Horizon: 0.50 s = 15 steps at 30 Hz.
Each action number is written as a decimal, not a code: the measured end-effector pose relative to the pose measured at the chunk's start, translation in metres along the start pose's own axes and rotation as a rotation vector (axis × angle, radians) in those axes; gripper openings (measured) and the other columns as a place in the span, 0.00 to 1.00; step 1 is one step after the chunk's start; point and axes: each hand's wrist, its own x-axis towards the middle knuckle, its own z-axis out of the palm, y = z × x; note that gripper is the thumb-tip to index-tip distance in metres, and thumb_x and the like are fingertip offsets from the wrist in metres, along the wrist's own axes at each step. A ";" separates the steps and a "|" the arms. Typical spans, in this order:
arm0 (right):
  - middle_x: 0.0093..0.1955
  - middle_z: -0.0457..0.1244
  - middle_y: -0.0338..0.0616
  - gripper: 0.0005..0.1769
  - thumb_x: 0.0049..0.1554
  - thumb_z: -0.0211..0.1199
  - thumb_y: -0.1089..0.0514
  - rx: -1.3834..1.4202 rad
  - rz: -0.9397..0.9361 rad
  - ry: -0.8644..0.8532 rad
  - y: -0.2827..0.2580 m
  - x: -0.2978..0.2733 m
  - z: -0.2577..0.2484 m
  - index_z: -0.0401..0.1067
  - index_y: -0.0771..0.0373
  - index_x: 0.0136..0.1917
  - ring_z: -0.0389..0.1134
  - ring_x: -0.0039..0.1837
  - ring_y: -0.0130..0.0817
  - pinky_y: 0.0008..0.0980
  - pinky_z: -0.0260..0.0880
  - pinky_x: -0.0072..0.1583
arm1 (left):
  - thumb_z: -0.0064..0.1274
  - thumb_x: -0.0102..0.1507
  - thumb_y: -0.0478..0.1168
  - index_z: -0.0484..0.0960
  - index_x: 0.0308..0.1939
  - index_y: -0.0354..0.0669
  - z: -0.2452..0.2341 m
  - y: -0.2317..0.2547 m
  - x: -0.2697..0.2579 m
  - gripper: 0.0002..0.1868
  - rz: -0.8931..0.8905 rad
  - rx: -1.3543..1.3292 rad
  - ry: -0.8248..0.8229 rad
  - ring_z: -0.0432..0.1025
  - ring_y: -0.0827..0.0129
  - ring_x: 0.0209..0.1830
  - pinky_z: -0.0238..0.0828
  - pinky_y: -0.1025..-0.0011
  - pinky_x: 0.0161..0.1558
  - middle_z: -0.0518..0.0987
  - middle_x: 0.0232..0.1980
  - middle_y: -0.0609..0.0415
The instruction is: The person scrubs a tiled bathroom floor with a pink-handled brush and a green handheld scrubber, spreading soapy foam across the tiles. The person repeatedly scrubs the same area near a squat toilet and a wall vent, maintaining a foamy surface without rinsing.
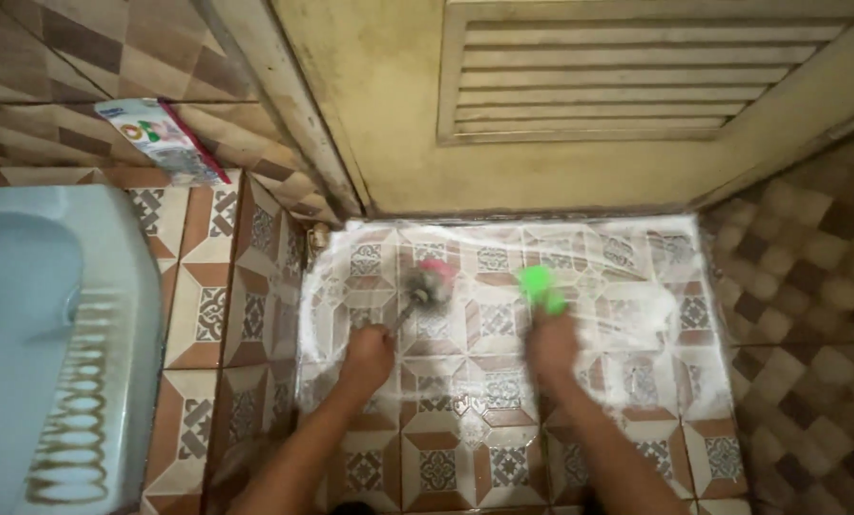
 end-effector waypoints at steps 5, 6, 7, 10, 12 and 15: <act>0.69 0.55 0.57 0.31 0.63 0.51 0.51 -0.068 -0.440 -0.071 -0.090 -0.022 -0.061 0.59 0.41 0.79 0.66 0.62 0.53 0.48 0.79 0.53 | 0.44 0.69 0.43 0.81 0.58 0.38 0.009 -0.039 0.034 0.19 -0.080 -0.184 -0.019 0.76 0.45 0.60 0.75 0.53 0.59 0.82 0.55 0.36; 0.68 0.55 0.56 0.31 0.63 0.52 0.49 -0.083 -0.474 -0.075 -0.089 -0.015 -0.054 0.58 0.38 0.79 0.66 0.61 0.53 0.48 0.79 0.52 | 0.45 0.68 0.43 0.80 0.62 0.40 0.005 -0.043 0.038 0.21 -0.120 -0.221 -0.070 0.74 0.46 0.65 0.74 0.52 0.61 0.81 0.59 0.38; 0.68 0.55 0.56 0.31 0.63 0.52 0.49 -0.074 -0.459 -0.085 -0.076 -0.011 -0.071 0.58 0.38 0.79 0.66 0.61 0.53 0.48 0.79 0.52 | 0.45 0.68 0.43 0.80 0.62 0.40 -0.017 -0.028 0.018 0.21 -0.119 -0.209 -0.086 0.74 0.46 0.65 0.74 0.52 0.61 0.81 0.59 0.38; 0.75 0.54 0.66 0.28 0.66 0.47 0.54 -0.013 -0.286 -0.088 -0.024 0.016 -0.095 0.61 0.43 0.79 0.68 0.66 0.59 0.54 0.76 0.59 | 0.30 0.73 0.51 0.62 0.78 0.40 -0.061 -0.006 -0.017 0.32 -0.203 -0.180 -0.107 0.67 0.50 0.73 0.65 0.52 0.71 0.70 0.74 0.37; 0.77 0.55 0.64 0.31 0.70 0.38 0.39 0.062 0.204 -0.030 0.038 0.042 -0.079 0.57 0.46 0.82 0.70 0.65 0.59 0.57 0.73 0.62 | 0.32 0.74 0.48 0.59 0.79 0.40 -0.057 -0.022 -0.022 0.31 -0.199 -0.095 -0.153 0.67 0.47 0.72 0.64 0.51 0.73 0.71 0.72 0.34; 0.70 0.59 0.63 0.28 0.70 0.46 0.46 -0.011 0.443 0.099 0.115 0.028 -0.102 0.59 0.48 0.82 0.70 0.63 0.59 0.58 0.75 0.58 | 0.24 0.75 0.55 0.66 0.77 0.45 -0.074 -0.013 -0.032 0.32 -0.264 -0.036 -0.078 0.72 0.51 0.69 0.69 0.55 0.69 0.77 0.68 0.39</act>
